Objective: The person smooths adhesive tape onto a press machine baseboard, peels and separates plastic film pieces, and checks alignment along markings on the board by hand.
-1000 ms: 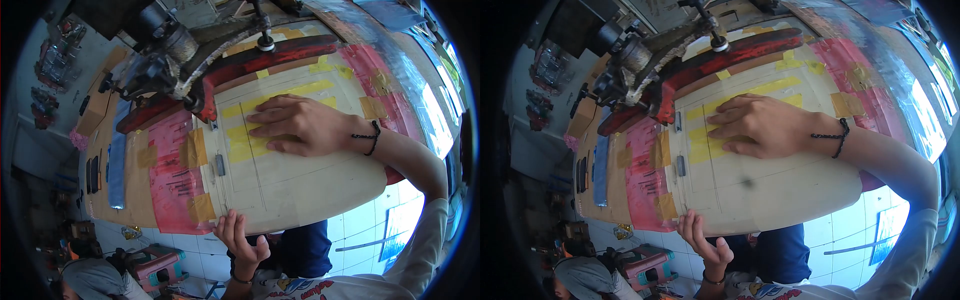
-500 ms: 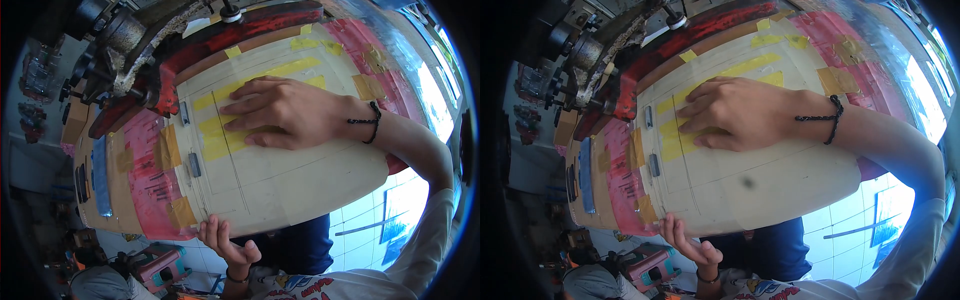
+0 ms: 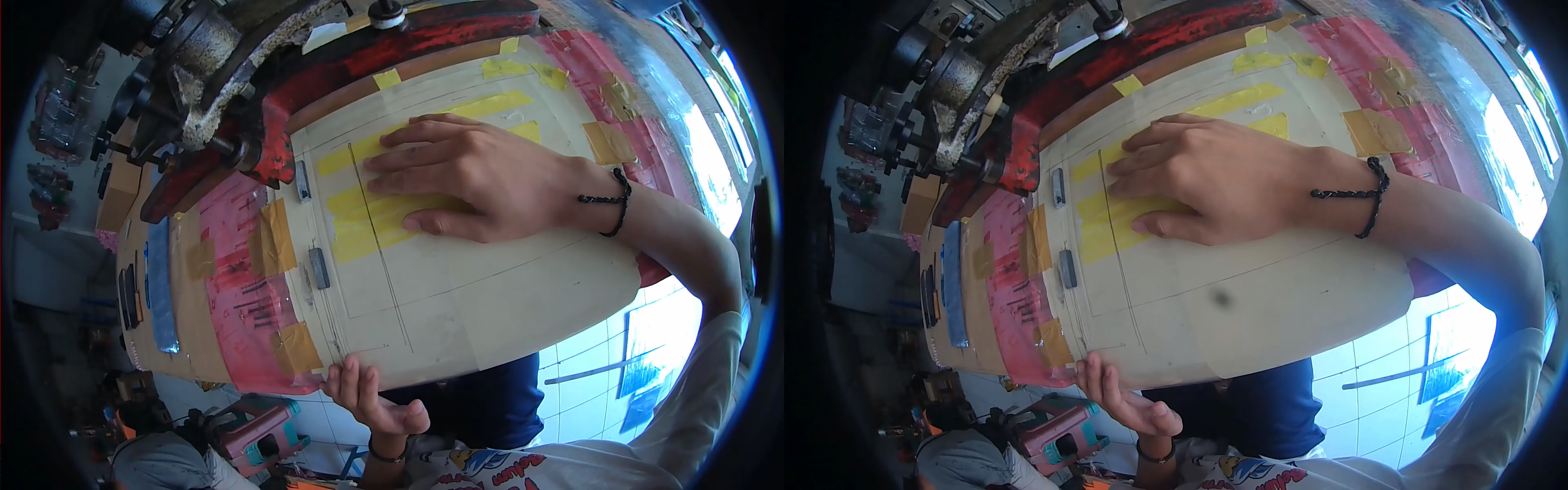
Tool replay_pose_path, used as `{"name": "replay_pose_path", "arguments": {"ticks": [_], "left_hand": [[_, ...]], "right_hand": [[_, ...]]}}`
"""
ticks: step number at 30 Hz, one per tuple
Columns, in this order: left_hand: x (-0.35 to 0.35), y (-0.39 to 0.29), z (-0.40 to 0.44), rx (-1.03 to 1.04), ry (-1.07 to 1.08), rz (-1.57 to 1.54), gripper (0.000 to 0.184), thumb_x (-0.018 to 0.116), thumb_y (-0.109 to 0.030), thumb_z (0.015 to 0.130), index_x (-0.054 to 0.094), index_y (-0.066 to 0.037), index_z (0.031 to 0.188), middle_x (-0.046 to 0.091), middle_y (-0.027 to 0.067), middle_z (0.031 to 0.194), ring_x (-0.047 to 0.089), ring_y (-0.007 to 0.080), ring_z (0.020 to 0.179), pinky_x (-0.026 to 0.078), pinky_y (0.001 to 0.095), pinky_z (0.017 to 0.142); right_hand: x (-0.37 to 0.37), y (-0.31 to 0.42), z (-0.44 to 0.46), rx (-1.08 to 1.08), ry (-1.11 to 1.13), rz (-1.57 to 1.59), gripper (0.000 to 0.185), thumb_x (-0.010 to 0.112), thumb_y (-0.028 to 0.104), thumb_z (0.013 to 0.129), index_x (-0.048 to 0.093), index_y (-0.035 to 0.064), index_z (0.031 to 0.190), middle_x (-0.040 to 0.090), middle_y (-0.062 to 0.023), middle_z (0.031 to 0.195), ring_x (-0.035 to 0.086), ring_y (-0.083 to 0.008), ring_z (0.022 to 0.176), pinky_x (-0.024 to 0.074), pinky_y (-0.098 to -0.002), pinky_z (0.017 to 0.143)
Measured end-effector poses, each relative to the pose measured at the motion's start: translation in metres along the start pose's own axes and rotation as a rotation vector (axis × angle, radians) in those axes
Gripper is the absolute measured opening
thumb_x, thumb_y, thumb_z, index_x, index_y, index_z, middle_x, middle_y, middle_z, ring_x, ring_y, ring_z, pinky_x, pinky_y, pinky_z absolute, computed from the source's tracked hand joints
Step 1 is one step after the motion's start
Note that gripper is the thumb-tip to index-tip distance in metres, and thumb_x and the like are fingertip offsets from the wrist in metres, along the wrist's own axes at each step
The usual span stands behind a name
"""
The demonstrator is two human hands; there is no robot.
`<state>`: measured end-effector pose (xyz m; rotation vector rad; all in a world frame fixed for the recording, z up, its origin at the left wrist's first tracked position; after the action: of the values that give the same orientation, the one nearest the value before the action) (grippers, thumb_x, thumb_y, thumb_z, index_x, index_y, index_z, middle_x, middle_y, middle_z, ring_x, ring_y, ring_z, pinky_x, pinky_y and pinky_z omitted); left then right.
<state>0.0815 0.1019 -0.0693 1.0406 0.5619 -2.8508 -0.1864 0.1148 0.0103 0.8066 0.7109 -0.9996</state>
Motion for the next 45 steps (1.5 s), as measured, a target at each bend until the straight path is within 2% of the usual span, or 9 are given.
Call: {"name": "replay_pose_path", "arguments": {"ticks": [5,8,17,20,31,34,40,43,45], "left_hand": [[0.0,0.001,0.0,-0.015,-0.013,-0.016,0.062,0.048,-0.046,0.09,0.052,0.001,0.131,0.047,0.0215,0.142,0.033,0.0388,0.14,0.022,0.0529,0.118],[0.001,-0.001,0.001,0.037,0.004,0.026,0.067,0.044,-0.046,0.093,0.048,0.007,0.134,0.046,0.0269,0.142,0.033,0.0422,0.139,0.02,0.0579,0.118],[0.001,0.0,0.001,0.021,0.017,0.006,0.064,0.046,-0.044,0.091,0.05,0.005,0.132,0.047,0.0252,0.141,0.033,0.0425,0.138,0.02,0.0574,0.117],[0.001,0.0,0.002,-0.021,-0.049,-0.012,0.055,0.05,-0.041,0.091,0.058,-0.001,0.127,0.052,0.019,0.139,0.036,0.0365,0.139,0.023,0.0512,0.117],[0.01,0.001,0.0,0.004,-0.083,0.03,0.047,0.052,-0.038,0.092,0.058,-0.004,0.124,0.052,0.0178,0.139,0.036,0.0342,0.14,0.013,0.053,0.121],[0.012,0.0,0.001,0.057,-0.036,0.092,0.054,0.051,-0.035,0.091,0.05,0.002,0.131,0.046,0.0228,0.143,0.035,0.0418,0.135,0.021,0.0576,0.115],[0.01,-0.001,0.004,0.029,0.0,0.045,0.054,0.053,-0.034,0.093,0.05,0.0,0.134,0.046,0.0221,0.143,0.038,0.0409,0.134,0.024,0.0564,0.113],[0.008,-0.002,0.007,-0.002,0.032,0.001,0.054,0.055,-0.034,0.093,0.051,-0.001,0.135,0.047,0.0209,0.143,0.039,0.0414,0.134,0.025,0.0562,0.112],[0.007,-0.001,0.006,-0.006,0.046,0.001,0.054,0.055,-0.034,0.093,0.052,-0.001,0.135,0.047,0.0199,0.145,0.039,0.0398,0.136,0.02,0.0545,0.116]], "right_hand": [[0.002,-0.001,0.0,0.004,0.023,-0.003,0.035,0.064,0.023,0.092,0.067,-0.0004,0.118,0.061,-0.0183,0.133,0.053,-0.0375,0.128,0.0409,-0.0465,0.11],[0.003,0.0,0.0,0.001,0.033,-0.004,0.035,0.064,0.022,0.092,0.067,-0.0009,0.118,0.061,-0.0188,0.133,0.053,-0.0381,0.128,0.0407,-0.0467,0.111],[0.001,0.001,0.002,0.012,0.067,-0.021,0.036,0.063,0.02,0.091,0.066,-0.0015,0.12,0.06,-0.0193,0.134,0.052,-0.0383,0.128,0.0404,-0.0471,0.111],[0.001,0.002,0.002,0.014,0.072,-0.011,0.036,0.064,0.02,0.091,0.066,-0.0014,0.12,0.06,-0.0191,0.134,0.052,-0.038,0.129,0.0407,-0.0468,0.111],[-0.004,0.005,0.006,0.041,0.089,0.016,0.03,0.065,0.017,0.09,0.069,0.0003,0.115,0.063,-0.0168,0.13,0.055,-0.0355,0.125,0.045,-0.0459,0.107],[-0.005,0.007,0.007,0.028,0.051,0.022,0.027,0.065,0.014,0.089,0.07,0.0006,0.112,0.066,-0.015,0.125,0.058,-0.0339,0.12,0.0469,-0.0448,0.104],[-0.014,0.019,0.008,-0.016,0.072,-0.055,0.022,0.066,0.014,0.089,0.071,0.003,0.107,0.069,-0.0115,0.117,0.063,-0.0284,0.112,0.0502,-0.0416,0.097],[-0.014,0.035,0.007,0.079,0.131,-0.213,0.025,0.067,0.014,0.089,0.069,0.0042,0.112,0.066,-0.0113,0.127,0.061,-0.0298,0.116,0.0495,-0.0428,0.099],[-0.015,0.051,0.001,0.249,0.098,-0.318,0.032,0.067,0.017,0.089,0.067,0.0074,0.12,0.062,-0.0116,0.133,0.058,-0.0304,0.12,0.0469,-0.0438,0.102]]}}
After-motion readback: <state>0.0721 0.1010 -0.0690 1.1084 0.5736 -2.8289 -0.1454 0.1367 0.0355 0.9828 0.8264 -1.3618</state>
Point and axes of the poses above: each hand's wrist, its own z-axis towards the middle knuckle, its own x-axis out of the palm, y = z × x, the point moved 7 cm from there along z, towards the middle knuckle
